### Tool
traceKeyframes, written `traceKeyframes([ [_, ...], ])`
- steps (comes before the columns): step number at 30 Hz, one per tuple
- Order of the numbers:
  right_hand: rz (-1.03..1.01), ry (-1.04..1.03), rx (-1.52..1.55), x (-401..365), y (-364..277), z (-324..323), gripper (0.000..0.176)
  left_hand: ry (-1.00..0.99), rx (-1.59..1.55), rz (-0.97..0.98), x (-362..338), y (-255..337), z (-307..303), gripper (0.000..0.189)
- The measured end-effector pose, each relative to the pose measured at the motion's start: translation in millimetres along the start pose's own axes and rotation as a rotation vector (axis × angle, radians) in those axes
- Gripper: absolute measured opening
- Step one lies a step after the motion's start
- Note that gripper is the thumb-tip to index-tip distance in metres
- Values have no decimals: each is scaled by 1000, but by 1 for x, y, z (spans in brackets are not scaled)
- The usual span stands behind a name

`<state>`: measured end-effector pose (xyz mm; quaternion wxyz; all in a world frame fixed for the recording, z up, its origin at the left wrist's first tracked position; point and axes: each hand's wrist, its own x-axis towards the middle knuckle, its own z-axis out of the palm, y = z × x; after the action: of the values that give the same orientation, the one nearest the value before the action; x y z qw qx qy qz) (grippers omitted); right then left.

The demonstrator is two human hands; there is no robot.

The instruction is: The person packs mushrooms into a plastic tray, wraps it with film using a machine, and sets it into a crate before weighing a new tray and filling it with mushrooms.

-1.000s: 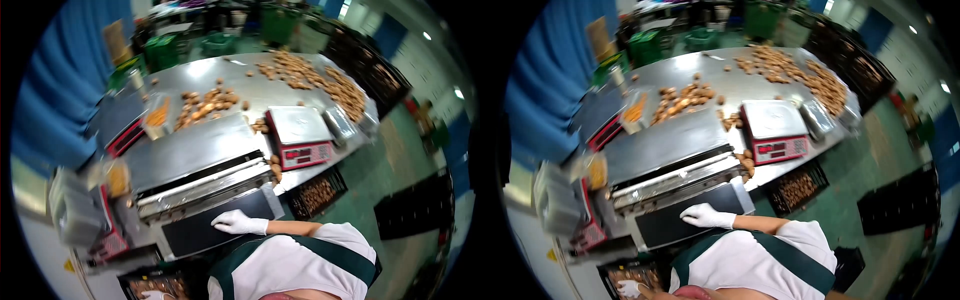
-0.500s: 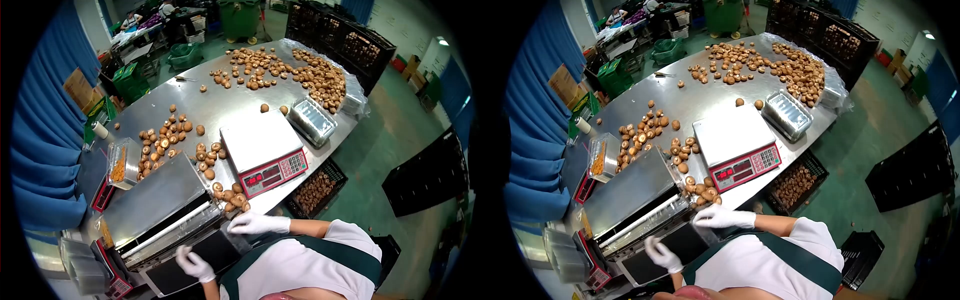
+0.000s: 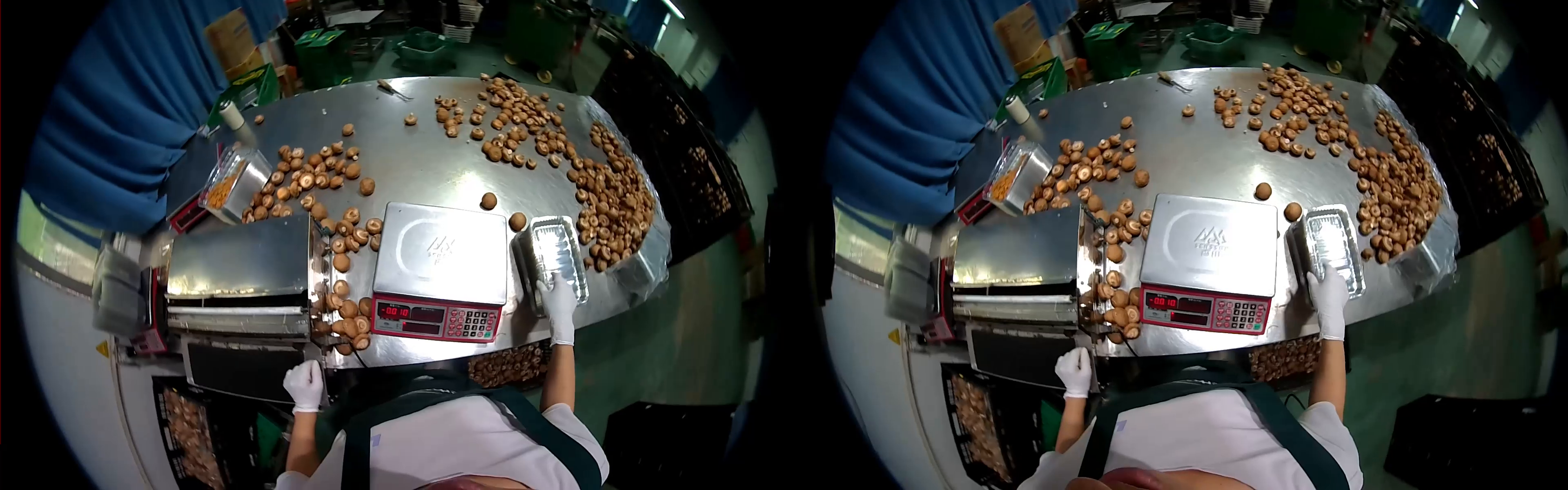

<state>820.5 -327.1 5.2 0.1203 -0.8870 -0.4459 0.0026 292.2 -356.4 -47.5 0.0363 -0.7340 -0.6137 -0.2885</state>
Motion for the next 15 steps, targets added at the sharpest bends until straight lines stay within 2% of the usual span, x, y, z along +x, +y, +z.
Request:
traceKeyframes([
  [1, -21, -3, -5, 4, 7, 2, 35, 23, 9, -3, 1, 3, -1, 11],
  [3, 18, -199, -6, 11, 19, 16, 29, 40, 23, 0, 1, 3, 0, 11],
  [4, 20, -105, 19, 11, 19, 20, 23, 54, 24, 1, 2, 3, 0, 11],
  [6, 21, -115, 133, 11, 21, 14, 22, 45, 33, -27, 0, 2, 0, 12],
  [15, -9, -111, 243, 24, 36, 25, 20, 84, 77, -15, 2, 3, 3, 13],
])
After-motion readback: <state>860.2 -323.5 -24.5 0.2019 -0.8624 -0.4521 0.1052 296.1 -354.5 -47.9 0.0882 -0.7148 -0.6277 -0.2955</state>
